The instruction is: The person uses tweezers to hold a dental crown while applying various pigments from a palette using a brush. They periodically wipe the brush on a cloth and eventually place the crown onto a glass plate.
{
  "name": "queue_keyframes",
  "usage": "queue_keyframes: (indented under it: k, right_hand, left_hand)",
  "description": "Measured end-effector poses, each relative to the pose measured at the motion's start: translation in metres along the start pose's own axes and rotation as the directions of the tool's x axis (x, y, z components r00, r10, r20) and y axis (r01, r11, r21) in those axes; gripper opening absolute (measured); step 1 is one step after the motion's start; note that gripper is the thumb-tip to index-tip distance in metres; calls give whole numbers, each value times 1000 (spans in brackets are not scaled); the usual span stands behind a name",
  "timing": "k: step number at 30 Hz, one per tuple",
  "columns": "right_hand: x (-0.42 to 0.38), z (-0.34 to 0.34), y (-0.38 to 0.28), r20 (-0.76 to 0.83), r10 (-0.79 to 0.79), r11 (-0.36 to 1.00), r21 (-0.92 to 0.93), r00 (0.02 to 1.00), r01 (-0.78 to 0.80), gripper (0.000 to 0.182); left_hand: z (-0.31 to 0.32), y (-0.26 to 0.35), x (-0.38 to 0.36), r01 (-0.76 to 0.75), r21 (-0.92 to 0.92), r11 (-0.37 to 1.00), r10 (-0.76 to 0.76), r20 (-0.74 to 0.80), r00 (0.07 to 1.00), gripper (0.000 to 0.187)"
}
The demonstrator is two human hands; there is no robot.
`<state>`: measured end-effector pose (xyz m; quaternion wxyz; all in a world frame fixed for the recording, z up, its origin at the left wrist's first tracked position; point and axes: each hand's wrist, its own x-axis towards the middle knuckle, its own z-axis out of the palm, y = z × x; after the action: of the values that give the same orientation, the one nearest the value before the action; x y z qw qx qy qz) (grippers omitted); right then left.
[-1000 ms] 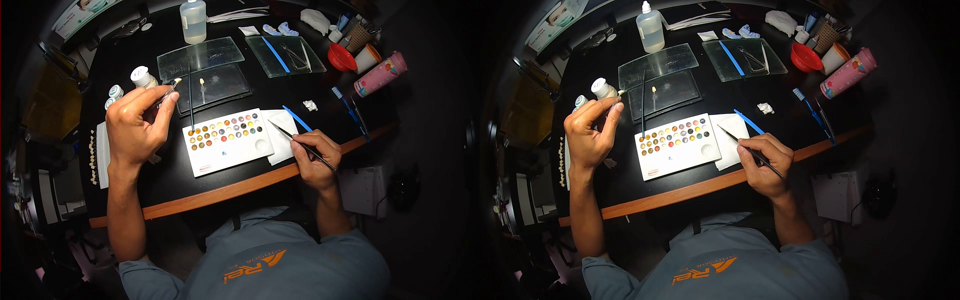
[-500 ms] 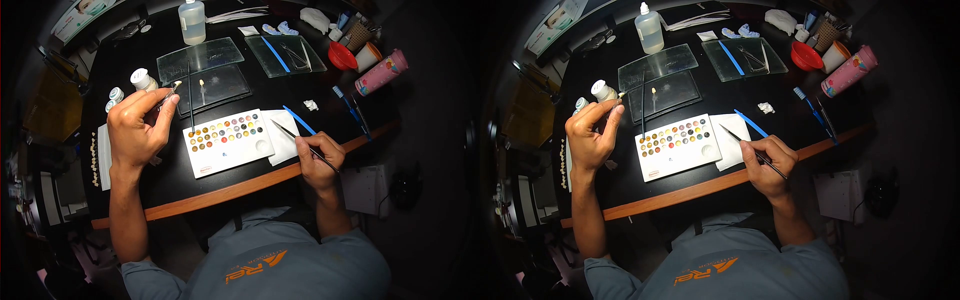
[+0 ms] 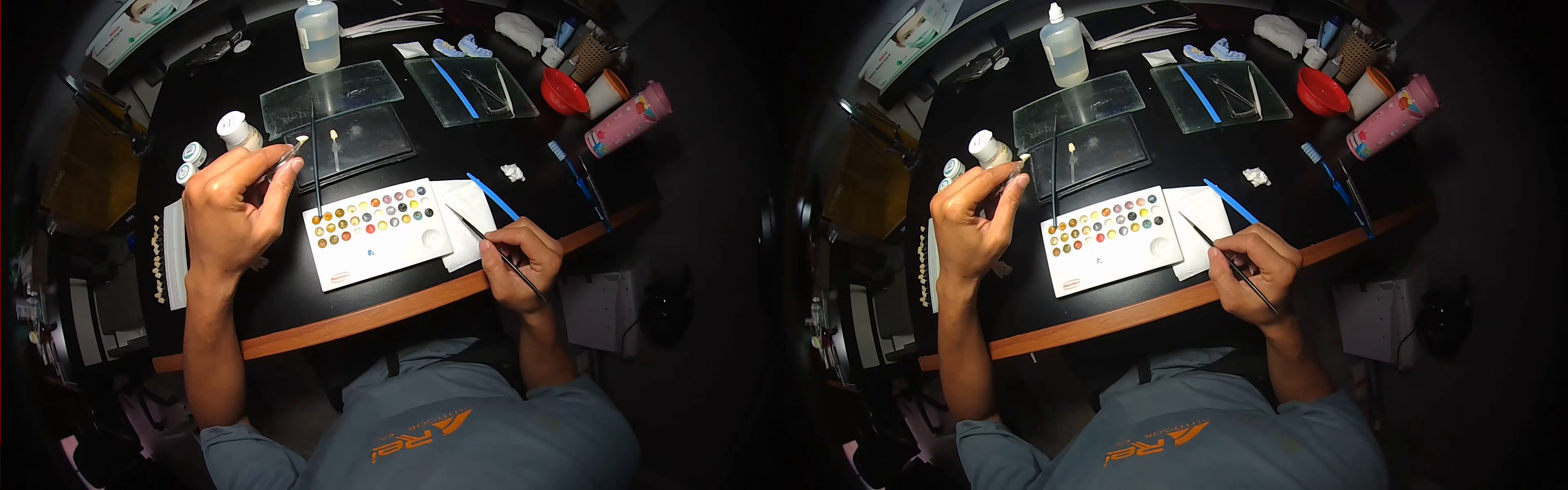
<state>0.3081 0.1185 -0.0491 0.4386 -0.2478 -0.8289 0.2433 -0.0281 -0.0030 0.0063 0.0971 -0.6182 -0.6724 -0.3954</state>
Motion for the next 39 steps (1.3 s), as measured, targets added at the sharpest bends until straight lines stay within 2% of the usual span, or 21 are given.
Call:
queue_keyframes:
  k: [3,11,15,18,21,25,26,27,28,29,31,35,39]
  right_hand:
    - [-3,-2,5,-15,-23,999,40,1000,24,10]
    - [-1,2,5,-39,-38,998,48,999,40,15]
    - [-2,-3,10,29,-74,996,58,997,72,14]
    - [-6,-6,9,7,-40,994,100,999,39,16]
    - [-8,0,11,-95,31,977,214,995,-10,20]
    - [6,-7,12,-11,172,932,324,985,-160,28]
    - [13,-9,10,18,189,931,315,982,-185,37]
    - [19,-9,14,15,163,934,321,987,-159,41]
    - [26,-10,17,26,120,942,314,992,-123,42]
    - [34,-12,18,28,82,949,304,996,-86,44]
    - [53,-16,16,78,-34,962,271,996,12,45]
    - [92,-18,14,101,-161,967,214,982,136,46]
    - [122,-12,19,83,-180,958,242,980,156,45]
  left_hand:
    - [6,-5,-1,-26,-5,1000,25,-63,998,16]
    - [4,-2,-1,-20,24,999,21,-37,999,19]
    - [7,-6,-2,-44,4,999,44,-39,998,18]
    - [5,-8,-1,-32,-25,999,31,-21,999,17]
    - [0,-12,-1,-6,-16,1000,6,2,1000,17]
    - [-17,-26,5,1,22,1000,0,-36,999,10]
    - [-22,-27,6,25,4,1000,-25,-32,999,11]
    - [-31,-26,6,59,-1,998,-59,-33,998,12]
    - [-41,-27,4,150,-57,987,-149,21,989,14]
    - [-53,-24,5,253,-18,967,-249,128,960,15]
    - [-64,-32,-2,225,41,974,-228,203,952,14]
    - [-77,-29,-3,322,-33,946,-302,270,914,15]
    - [-89,-41,-9,358,143,923,-370,67,927,16]
